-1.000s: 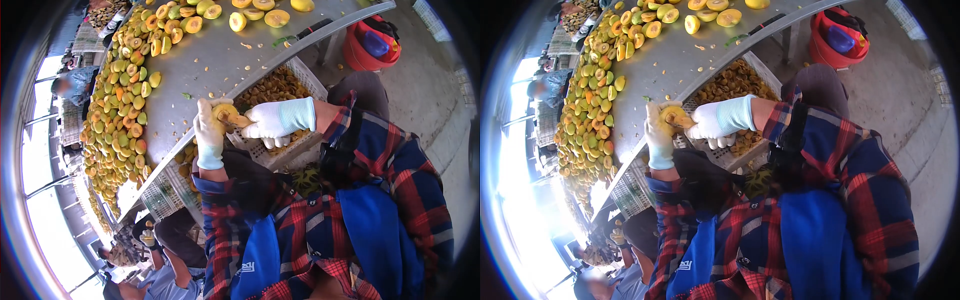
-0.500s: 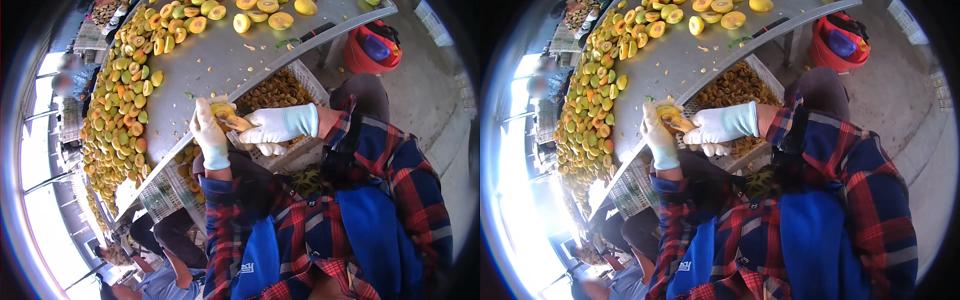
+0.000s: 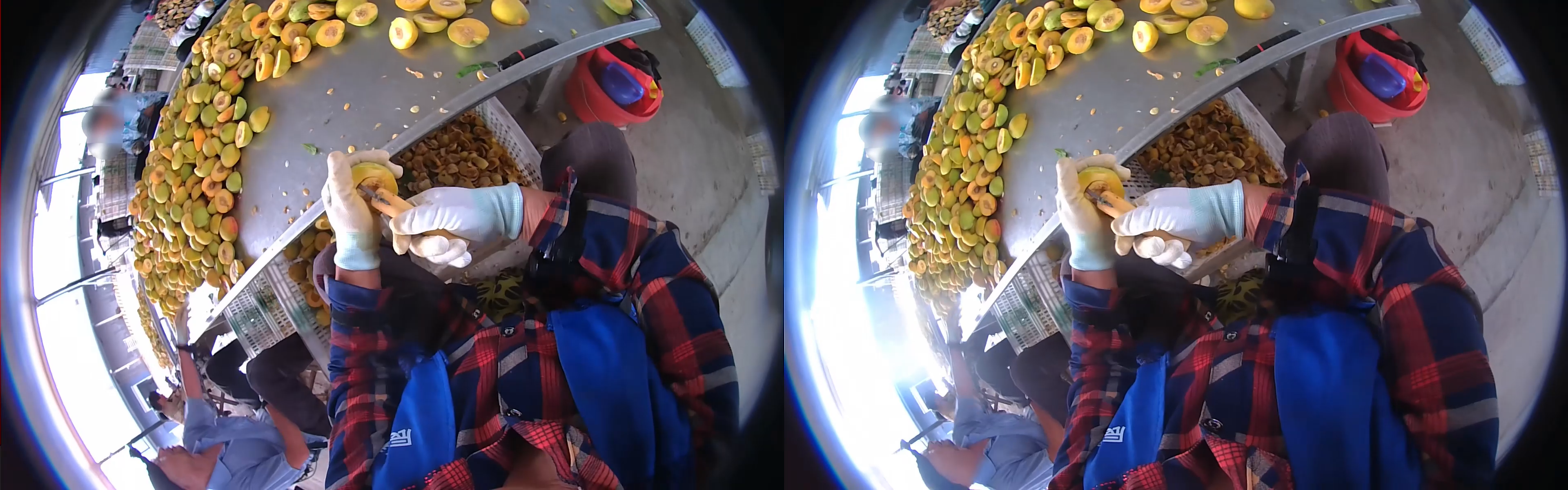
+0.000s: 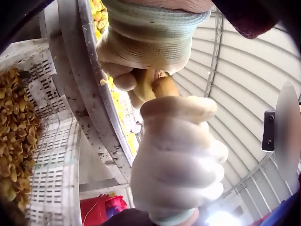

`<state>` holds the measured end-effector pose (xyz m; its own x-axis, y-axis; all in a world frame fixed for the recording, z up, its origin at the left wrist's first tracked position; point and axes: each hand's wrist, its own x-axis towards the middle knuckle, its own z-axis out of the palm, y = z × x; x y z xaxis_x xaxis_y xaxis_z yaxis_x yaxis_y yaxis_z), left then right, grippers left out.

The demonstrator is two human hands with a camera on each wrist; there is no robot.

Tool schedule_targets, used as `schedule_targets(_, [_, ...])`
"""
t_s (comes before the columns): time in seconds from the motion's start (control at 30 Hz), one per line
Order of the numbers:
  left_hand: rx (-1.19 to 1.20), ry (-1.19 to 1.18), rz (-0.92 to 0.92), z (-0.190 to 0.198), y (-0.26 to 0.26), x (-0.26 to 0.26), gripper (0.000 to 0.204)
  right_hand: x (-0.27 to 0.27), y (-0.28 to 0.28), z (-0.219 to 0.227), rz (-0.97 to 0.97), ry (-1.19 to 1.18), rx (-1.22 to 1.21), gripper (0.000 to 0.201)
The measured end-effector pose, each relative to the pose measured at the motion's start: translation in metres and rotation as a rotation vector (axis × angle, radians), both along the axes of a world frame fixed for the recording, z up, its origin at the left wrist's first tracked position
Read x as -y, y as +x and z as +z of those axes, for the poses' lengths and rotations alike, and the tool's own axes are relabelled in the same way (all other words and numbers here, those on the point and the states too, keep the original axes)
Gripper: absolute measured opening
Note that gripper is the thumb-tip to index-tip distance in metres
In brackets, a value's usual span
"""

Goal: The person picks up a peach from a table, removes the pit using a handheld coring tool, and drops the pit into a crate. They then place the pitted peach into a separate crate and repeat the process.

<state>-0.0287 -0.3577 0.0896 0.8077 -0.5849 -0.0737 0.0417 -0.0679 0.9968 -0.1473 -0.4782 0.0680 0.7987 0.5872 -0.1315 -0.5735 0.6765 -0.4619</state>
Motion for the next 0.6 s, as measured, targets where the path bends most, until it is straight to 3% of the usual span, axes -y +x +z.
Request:
schedule_targets(0.13, [0.041,-0.172,0.115,-0.009,-0.004,0.004,0.067,-0.002,0.001,0.0,0.056,0.277,-0.003,0.03])
schedule_targets(0.2, [0.024,-0.194,0.116,-0.002,-0.009,0.006,0.065,-0.003,0.001,-0.001,0.054,0.293,0.042,0.031])
schedule_targets(0.27, [-0.219,-0.283,0.113,0.0,-0.011,0.007,0.06,-0.004,0.0,0.004,0.003,0.1,0.039,0.033])
schedule_targets(0.3, [-0.214,-0.288,0.117,0.001,-0.012,0.008,0.06,-0.004,0.0,0.005,-0.033,-0.072,0.104,0.035])
schedule_targets(0.33, [-0.24,-0.294,0.135,0.0,-0.014,0.009,0.059,-0.007,0.001,0.003,-0.027,-0.074,0.107,0.035])
schedule_targets(0.43, [-0.285,-0.314,0.134,-0.003,-0.014,0.008,0.057,-0.011,0.006,-0.01,-0.127,-0.541,0.254,0.037])
schedule_targets(0.47, [-0.31,-0.322,0.107,-0.005,-0.014,0.008,0.056,-0.012,0.005,-0.011,-0.124,-0.543,0.256,0.037])
schedule_targets(0.53, [-0.331,-0.329,0.085,-0.008,-0.014,0.005,0.056,-0.014,0.004,-0.014,-0.466,-0.975,0.563,0.036])
schedule_targets(0.57, [-0.387,-0.357,0.067,-0.009,-0.013,0.004,0.056,-0.021,0.014,-0.028,-0.795,-1.153,0.842,0.034])
schedule_targets(0.6, [-0.441,-0.386,0.048,-0.01,-0.01,0.002,0.057,-0.018,0.012,-0.041,-0.795,-1.155,0.846,0.034])
